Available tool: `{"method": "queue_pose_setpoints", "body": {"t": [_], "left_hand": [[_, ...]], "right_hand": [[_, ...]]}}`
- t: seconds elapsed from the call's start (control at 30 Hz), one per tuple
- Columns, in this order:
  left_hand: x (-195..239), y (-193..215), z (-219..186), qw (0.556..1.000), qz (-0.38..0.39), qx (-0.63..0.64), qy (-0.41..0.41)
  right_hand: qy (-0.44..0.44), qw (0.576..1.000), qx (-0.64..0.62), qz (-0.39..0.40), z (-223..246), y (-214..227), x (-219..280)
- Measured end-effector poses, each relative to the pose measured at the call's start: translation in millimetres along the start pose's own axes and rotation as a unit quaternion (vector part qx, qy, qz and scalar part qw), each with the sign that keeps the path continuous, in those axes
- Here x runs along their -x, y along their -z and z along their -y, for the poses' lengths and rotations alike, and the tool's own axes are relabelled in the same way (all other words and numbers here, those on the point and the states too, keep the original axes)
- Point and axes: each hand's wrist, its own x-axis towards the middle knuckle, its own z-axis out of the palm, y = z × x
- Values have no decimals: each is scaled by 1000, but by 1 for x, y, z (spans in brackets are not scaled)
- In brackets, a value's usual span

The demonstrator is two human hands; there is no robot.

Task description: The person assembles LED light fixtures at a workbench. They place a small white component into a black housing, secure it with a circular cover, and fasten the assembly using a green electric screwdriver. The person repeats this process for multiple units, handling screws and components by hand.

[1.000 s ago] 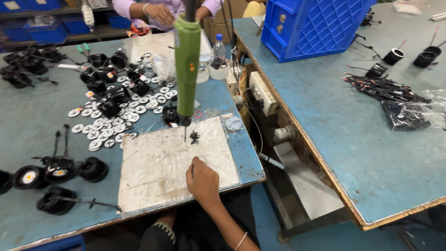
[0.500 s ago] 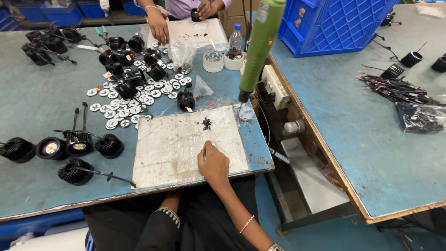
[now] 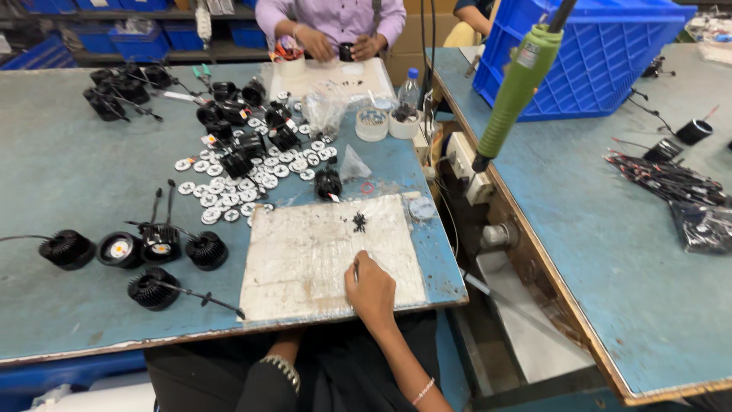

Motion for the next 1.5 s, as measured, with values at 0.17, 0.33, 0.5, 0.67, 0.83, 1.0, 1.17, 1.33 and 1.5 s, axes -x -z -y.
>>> {"method": "queue_pose_setpoints", "body": {"t": [0.17,0.33,0.5,0.67,0.83,1.0,1.17,1.33,1.5], "left_hand": [[29,0,3,997,75,-35,5],[38,86,-9,937,325,37,-121],[18,226,-11,650,617,354,-269],[-135,255,-15,941,217,174,-191],[-299,251,20,981,-109,87,136],[-339,217,45,955,-90,146,242],[-338,199,52,954,-98,155,238],[-319,233,30,944,-224,201,136],[-233,295,-13,888,-109,446,-17]], "right_hand": [[-45,999,4,14,5,3,-1],[-77,997,-5,26,5,3,-1],[-81,995,4,63,0,1,-3],[-81,994,-2,74,-3,3,-3],[-64,997,-10,52,-4,3,-1],[-83,995,5,56,-1,1,-1],[-44,999,2,13,-8,-5,0],[-79,995,-45,40,-21,-9,2],[-74,938,-330,80,-14,7,-13]]}}
